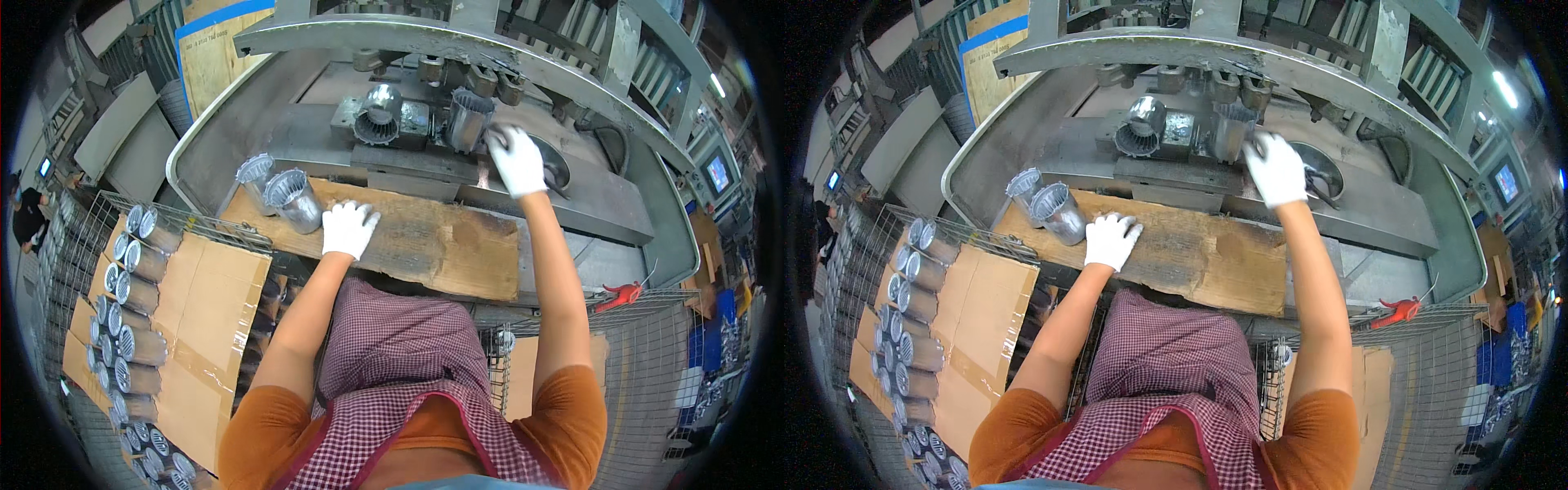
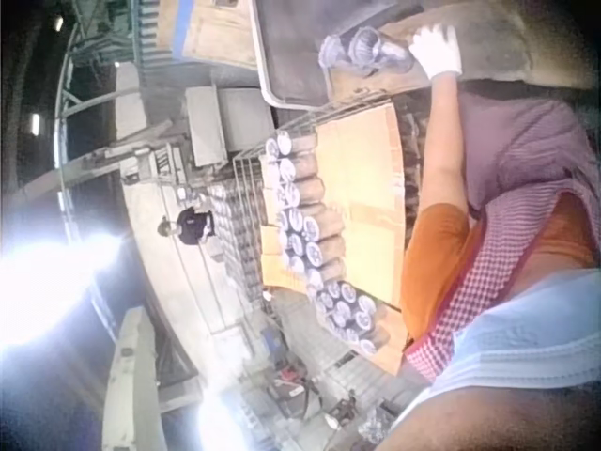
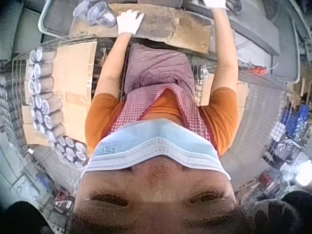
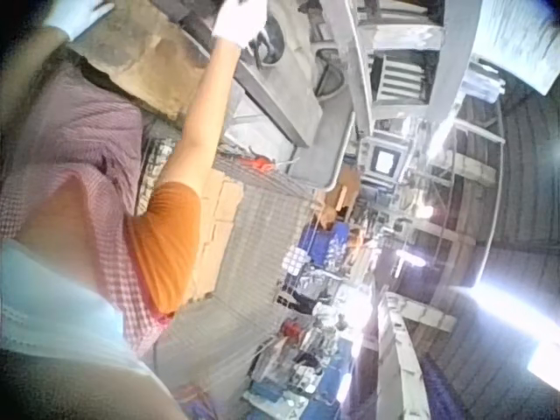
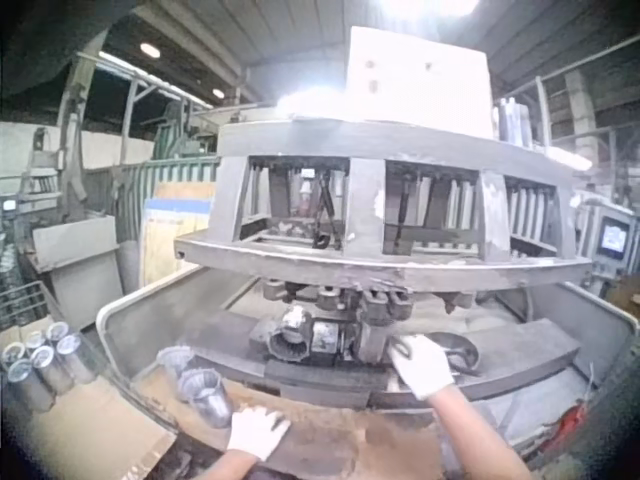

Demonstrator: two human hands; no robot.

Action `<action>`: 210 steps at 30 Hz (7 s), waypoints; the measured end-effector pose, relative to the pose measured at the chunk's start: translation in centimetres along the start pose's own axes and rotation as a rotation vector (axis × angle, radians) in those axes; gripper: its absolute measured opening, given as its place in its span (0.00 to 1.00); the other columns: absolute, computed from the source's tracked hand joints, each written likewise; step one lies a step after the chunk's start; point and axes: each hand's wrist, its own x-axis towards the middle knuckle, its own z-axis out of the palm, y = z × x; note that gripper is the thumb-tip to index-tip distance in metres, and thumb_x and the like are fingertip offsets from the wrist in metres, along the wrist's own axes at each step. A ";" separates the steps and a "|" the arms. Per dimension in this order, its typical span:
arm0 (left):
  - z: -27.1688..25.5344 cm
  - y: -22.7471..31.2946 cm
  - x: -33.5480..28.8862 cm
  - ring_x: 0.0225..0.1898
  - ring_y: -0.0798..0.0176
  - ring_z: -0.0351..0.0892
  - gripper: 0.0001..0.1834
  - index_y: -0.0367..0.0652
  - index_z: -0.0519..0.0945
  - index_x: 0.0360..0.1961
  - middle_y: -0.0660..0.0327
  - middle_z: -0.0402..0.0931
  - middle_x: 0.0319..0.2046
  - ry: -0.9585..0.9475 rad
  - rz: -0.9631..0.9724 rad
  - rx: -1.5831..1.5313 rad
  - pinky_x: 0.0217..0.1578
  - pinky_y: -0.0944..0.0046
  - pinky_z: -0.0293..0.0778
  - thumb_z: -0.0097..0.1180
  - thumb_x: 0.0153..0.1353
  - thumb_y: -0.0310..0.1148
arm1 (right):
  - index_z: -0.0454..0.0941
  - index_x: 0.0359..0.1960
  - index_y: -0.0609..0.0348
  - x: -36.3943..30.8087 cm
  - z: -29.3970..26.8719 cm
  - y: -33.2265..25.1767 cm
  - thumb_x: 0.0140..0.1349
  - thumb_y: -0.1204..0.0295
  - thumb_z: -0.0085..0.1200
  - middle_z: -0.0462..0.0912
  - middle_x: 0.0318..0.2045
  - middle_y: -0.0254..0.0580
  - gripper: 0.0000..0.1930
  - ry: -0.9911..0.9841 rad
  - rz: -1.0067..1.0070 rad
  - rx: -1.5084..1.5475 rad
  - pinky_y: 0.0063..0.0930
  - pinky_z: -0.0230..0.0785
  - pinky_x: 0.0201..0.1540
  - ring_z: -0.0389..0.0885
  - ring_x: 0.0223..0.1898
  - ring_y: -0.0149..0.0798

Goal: The person cleans metal motor housings by hand using a hand scraper and an air gun blower, then stacks them in a crate.

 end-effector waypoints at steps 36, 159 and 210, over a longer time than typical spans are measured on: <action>-8.7 5.5 15.7 0.34 0.57 0.74 0.10 0.60 0.85 0.25 0.68 0.77 0.25 0.575 0.388 0.070 0.37 0.51 0.63 0.60 0.52 0.50 | 0.84 0.38 0.57 -1.6 5.8 -6.2 0.57 0.39 0.55 0.86 0.37 0.52 0.30 -0.485 0.239 -0.037 0.42 0.76 0.46 0.85 0.41 0.52; -3.1 13.4 -1.8 0.48 0.42 0.78 0.45 0.51 0.74 0.54 0.47 0.74 0.53 0.414 0.635 -0.641 0.46 0.48 0.75 0.80 0.30 0.46 | 0.79 0.49 0.56 -23.3 -9.1 -7.5 0.59 0.39 0.58 0.84 0.40 0.54 0.32 -0.758 0.727 0.415 0.41 0.72 0.48 0.82 0.44 0.58; -0.9 -1.2 0.5 0.49 0.47 0.76 0.20 0.54 0.85 0.44 0.55 0.79 0.46 -0.009 -0.134 0.084 0.49 0.47 0.70 0.50 0.66 0.54 | 0.78 0.57 0.52 -11.2 -10.1 8.0 0.59 0.41 0.55 0.85 0.42 0.54 0.33 0.034 0.534 -0.492 0.45 0.74 0.51 0.83 0.46 0.55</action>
